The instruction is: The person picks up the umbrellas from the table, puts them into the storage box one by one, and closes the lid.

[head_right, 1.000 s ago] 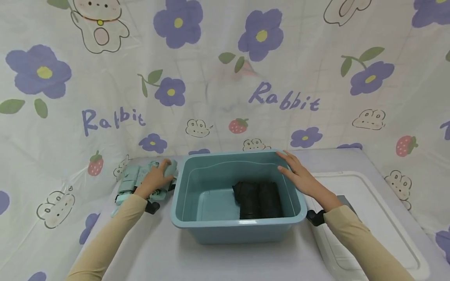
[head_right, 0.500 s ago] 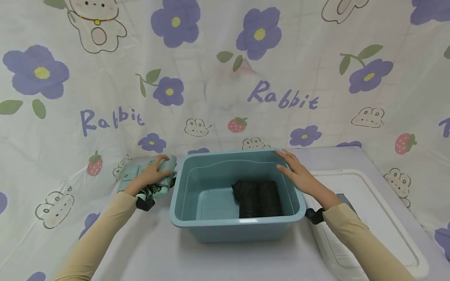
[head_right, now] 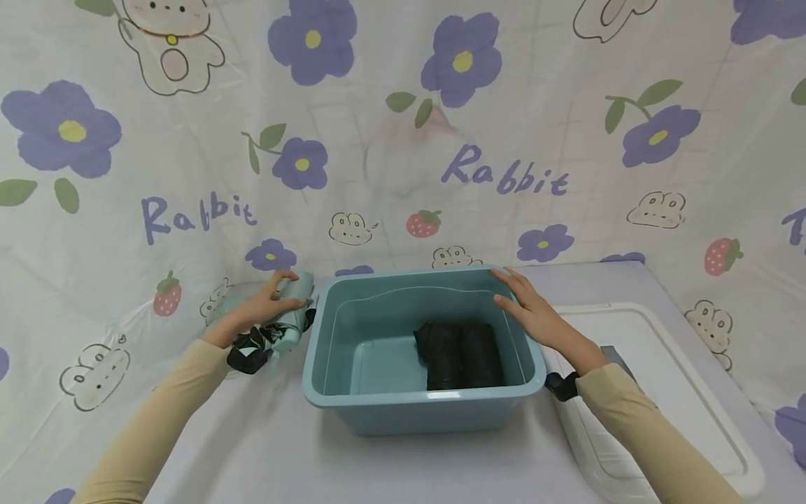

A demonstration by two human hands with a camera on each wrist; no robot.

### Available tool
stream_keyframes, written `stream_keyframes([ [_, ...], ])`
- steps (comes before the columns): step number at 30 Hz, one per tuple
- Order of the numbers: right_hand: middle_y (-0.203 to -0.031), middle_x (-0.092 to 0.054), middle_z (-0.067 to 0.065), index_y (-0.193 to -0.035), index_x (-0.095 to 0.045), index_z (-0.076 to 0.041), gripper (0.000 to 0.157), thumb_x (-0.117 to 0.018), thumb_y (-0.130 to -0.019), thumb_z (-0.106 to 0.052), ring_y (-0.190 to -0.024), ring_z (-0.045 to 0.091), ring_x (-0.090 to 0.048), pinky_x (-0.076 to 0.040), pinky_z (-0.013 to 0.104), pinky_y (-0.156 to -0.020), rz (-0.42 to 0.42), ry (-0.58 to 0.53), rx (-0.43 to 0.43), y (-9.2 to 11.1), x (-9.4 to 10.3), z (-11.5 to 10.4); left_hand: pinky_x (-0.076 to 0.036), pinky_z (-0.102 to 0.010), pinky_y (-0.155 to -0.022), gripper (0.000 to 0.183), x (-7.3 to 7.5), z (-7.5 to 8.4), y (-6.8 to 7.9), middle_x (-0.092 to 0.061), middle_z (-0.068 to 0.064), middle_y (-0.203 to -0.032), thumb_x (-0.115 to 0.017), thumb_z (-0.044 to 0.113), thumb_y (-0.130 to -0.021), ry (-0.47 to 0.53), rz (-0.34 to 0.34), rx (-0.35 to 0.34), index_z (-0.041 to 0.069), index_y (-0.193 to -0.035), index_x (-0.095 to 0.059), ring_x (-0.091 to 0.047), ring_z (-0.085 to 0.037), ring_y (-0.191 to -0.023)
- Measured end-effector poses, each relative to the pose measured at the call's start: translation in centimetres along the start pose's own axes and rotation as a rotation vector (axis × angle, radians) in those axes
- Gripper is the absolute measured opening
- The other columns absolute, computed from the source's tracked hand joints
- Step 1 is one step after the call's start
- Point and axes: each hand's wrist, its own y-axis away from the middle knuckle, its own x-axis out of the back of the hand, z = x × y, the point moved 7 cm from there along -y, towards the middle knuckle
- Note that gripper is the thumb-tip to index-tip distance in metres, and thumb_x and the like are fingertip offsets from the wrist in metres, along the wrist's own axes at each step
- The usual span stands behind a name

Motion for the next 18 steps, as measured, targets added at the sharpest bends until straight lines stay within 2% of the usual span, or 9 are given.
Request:
stream_keyframes([
  [2, -0.146, -0.001, 0.013, -0.141, -0.012, -0.017, 0.054, -0.036, -0.094, -0.030, -0.130, 0.040, -0.002, -0.010, 0.069, -0.090, -0.003, -0.002, 0.000, 0.0, 0.0, -0.1, -0.021, -0.060, -0.094, 0.055, 0.1, 0.1, 0.1, -0.004, -0.020, -0.143, -0.054, 0.032, -0.085, 0.041, -0.004, -0.008, 0.017, -0.126, -0.020, -0.013, -0.046, -0.126],
  [5, -0.146, -0.001, 0.013, -0.141, -0.012, -0.019, 0.054, -0.036, -0.094, -0.031, -0.131, 0.040, -0.002, -0.010, 0.069, -0.090, -0.004, -0.007, -0.001, 0.1, 0.0, -0.2, -0.026, -0.056, -0.093, 0.053, 0.4, 0.3, 0.1, -0.007, -0.018, -0.141, -0.054, 0.035, -0.085, 0.084, -0.001, 0.017, 0.020, -0.124, -0.022, -0.021, -0.043, -0.123],
  [12, -0.146, 0.000, 0.012, -0.141, -0.012, -0.019, 0.053, -0.035, -0.094, -0.031, -0.131, 0.040, -0.002, -0.009, 0.069, -0.089, -0.003, -0.008, -0.003, 0.1, 0.0, -0.2, -0.029, -0.050, -0.092, 0.053, 0.8, 1.3, 0.7, -0.013, -0.018, -0.139, -0.052, 0.039, -0.085, 0.109, -0.009, 0.046, 0.022, -0.125, -0.022, -0.027, -0.037, -0.120],
  [15, -0.146, -0.001, 0.013, -0.141, -0.012, -0.018, 0.053, -0.036, -0.094, -0.030, -0.131, 0.039, -0.002, -0.009, 0.069, -0.090, -0.002, -0.007, 0.006, 0.0, 0.0, -0.1, -0.035, -0.043, -0.083, 0.054, 0.9, 1.7, 0.9, -0.025, -0.020, -0.128, -0.053, 0.039, -0.085, 0.122, -0.007, 0.055, 0.023, -0.125, -0.021, -0.038, -0.032, -0.106],
  [16, -0.146, -0.001, 0.013, -0.141, -0.012, -0.018, 0.053, -0.036, -0.094, -0.030, -0.131, 0.039, -0.002, -0.009, 0.068, -0.090, -0.002, -0.008, 0.008, 0.0, 0.0, -0.1, -0.037, -0.039, -0.077, 0.054, 0.9, 1.9, 1.0, -0.031, -0.020, -0.119, -0.053, 0.039, -0.085, 0.133, -0.010, 0.059, 0.024, -0.125, -0.020, -0.042, -0.030, -0.094],
  [18, -0.146, -0.001, 0.012, -0.141, -0.012, -0.020, 0.053, -0.036, -0.094, -0.030, -0.131, 0.039, -0.002, -0.009, 0.068, -0.090, -0.002, -0.008, 0.011, 0.0, 0.0, 0.0, -0.039, -0.033, -0.068, 0.054, 1.0, 2.2, 1.1, -0.034, -0.018, -0.108, -0.054, 0.039, -0.085, 0.161, -0.012, 0.066, 0.025, -0.124, -0.019, -0.043, -0.025, -0.084],
])
